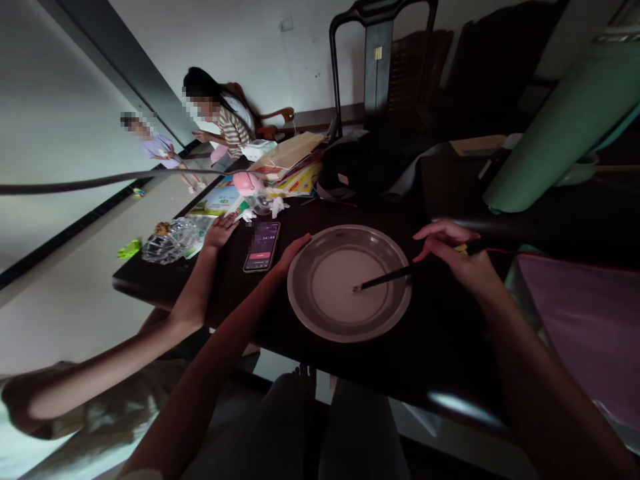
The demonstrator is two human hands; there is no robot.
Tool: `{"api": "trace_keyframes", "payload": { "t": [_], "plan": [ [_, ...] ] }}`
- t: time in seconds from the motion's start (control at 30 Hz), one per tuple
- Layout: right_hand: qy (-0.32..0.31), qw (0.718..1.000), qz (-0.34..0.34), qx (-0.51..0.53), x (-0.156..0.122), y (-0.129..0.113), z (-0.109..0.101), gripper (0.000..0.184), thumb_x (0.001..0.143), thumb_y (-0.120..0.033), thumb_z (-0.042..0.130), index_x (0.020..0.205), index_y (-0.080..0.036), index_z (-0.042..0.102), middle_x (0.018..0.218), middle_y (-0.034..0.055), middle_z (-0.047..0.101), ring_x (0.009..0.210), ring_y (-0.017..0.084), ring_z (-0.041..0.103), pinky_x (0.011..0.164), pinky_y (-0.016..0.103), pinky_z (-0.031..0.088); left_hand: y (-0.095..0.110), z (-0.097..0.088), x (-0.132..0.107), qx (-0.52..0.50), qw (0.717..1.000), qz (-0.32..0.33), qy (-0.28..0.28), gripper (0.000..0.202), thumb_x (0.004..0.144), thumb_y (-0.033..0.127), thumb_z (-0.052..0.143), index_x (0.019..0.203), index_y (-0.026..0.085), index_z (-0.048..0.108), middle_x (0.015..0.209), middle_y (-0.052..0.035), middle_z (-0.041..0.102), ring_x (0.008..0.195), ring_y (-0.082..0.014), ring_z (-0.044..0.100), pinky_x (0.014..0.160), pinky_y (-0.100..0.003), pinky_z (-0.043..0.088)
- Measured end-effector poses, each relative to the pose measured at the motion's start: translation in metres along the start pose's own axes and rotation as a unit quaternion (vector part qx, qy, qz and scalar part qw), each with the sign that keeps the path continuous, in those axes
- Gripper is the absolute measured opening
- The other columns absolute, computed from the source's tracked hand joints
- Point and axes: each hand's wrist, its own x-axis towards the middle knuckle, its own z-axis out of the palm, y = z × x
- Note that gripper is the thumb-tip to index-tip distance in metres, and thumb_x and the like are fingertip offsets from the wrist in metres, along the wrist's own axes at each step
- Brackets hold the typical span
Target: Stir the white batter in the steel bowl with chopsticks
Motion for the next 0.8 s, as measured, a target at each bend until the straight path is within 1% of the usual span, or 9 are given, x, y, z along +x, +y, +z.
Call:
{"api": "trace_keyframes", "payload": {
  "t": [0.03,0.1,0.17,0.23,0.33,0.43,0.57,0.73,0.8],
  "plan": [
    [-0.018,1.000,0.002,0.008,0.000,-0.001,0.001,0.007,0.088,-0.025,0.059,0.090,-0.024,0.066,0.063,-0.0007,0.070,0.062,0.017,0.069,0.060,0.028,0.050,-0.003,0.012,-0.003,-0.001,1.000,-0.009,-0.010,0.029,0.084,0.038,0.066,0.103,0.018,0.073,0.095,-0.0061,0.077,0.108,-0.0273,0.067,0.089,-0.033,0.054],
    [-0.051,0.999,0.002,0.003,-0.001,-0.002,0.004,0.008,0.087,-0.025,0.059,0.090,-0.024,0.067,0.067,0.0001,0.072,0.064,0.017,0.070,0.059,0.027,0.051,-0.003,0.024,-0.005,-0.002,0.999,-0.033,-0.032,0.031,0.081,0.042,0.068,0.096,0.015,0.075,0.087,-0.0067,0.077,0.098,-0.0262,0.070,0.083,-0.031,0.054],
    [-0.056,0.998,-0.008,-0.017,0.000,-0.003,0.007,0.007,0.086,-0.024,0.061,0.089,-0.024,0.067,0.073,0.0010,0.074,0.070,0.018,0.072,0.060,0.028,0.051,0.002,0.026,-0.005,-0.010,0.997,-0.056,-0.055,0.035,0.081,0.046,0.067,0.092,0.014,0.076,0.082,-0.0064,0.076,0.091,-0.0250,0.071,0.078,-0.030,0.054],
    [-0.035,0.999,-0.016,-0.030,0.000,-0.004,0.005,0.005,0.086,-0.025,0.062,0.087,-0.024,0.067,0.075,0.0013,0.074,0.073,0.019,0.072,0.063,0.029,0.052,0.007,0.026,-0.007,-0.028,0.995,-0.070,-0.069,0.036,0.080,0.048,0.067,0.090,0.014,0.076,0.078,-0.0052,0.076,0.085,-0.0231,0.071,0.076,-0.029,0.054],
    [-0.001,1.000,-0.010,-0.023,0.001,-0.004,-0.002,0.007,0.088,-0.028,0.060,0.088,-0.024,0.066,0.067,0.0003,0.070,0.067,0.018,0.071,0.062,0.030,0.052,0.013,0.028,-0.010,-0.055,0.993,-0.079,-0.074,0.032,0.080,0.045,0.068,0.086,0.015,0.076,0.074,-0.0028,0.075,0.073,-0.0182,0.069,0.071,-0.026,0.052],
    [-0.019,1.000,-0.002,-0.007,0.001,-0.005,-0.003,0.009,0.088,-0.029,0.059,0.089,-0.023,0.066,0.063,-0.0005,0.069,0.062,0.018,0.069,0.060,0.029,0.051,0.014,0.031,-0.013,-0.066,0.989,-0.099,-0.083,0.030,0.083,0.043,0.066,0.082,0.015,0.075,0.070,-0.0017,0.074,0.063,-0.0148,0.066,0.065,-0.024,0.052],
    [-0.059,0.998,-0.003,-0.018,0.001,-0.005,0.005,0.007,0.085,-0.027,0.062,0.088,-0.023,0.066,0.074,0.0014,0.074,0.071,0.019,0.072,0.062,0.029,0.052,0.014,0.032,-0.012,-0.068,0.989,-0.099,-0.082,0.030,0.086,0.041,0.063,0.077,0.015,0.074,0.062,-0.0009,0.070,0.060,-0.0140,0.064,0.063,-0.023,0.051],
    [0.003,1.000,0.003,-0.019,0.002,-0.003,-0.003,0.006,0.086,-0.026,0.061,0.087,-0.024,0.066,0.067,0.0003,0.071,0.067,0.019,0.071,0.064,0.030,0.052,0.015,0.032,-0.012,-0.072,0.990,-0.095,-0.071,0.028,0.087,0.039,0.063,0.076,0.015,0.074,0.064,-0.0007,0.071,0.059,-0.0128,0.063,0.061,-0.022,0.050],
    [-0.003,1.000,0.013,-0.011,0.001,-0.003,-0.005,0.008,0.087,-0.027,0.059,0.088,-0.024,0.066,0.063,-0.0003,0.069,0.062,0.018,0.069,0.061,0.030,0.051,0.016,0.033,-0.013,-0.067,0.990,-0.096,-0.072,0.028,0.087,0.038,0.063,0.075,0.015,0.074,0.064,-0.0005,0.071,0.058,-0.0128,0.062,0.060,-0.022,0.050]
  ]
}}
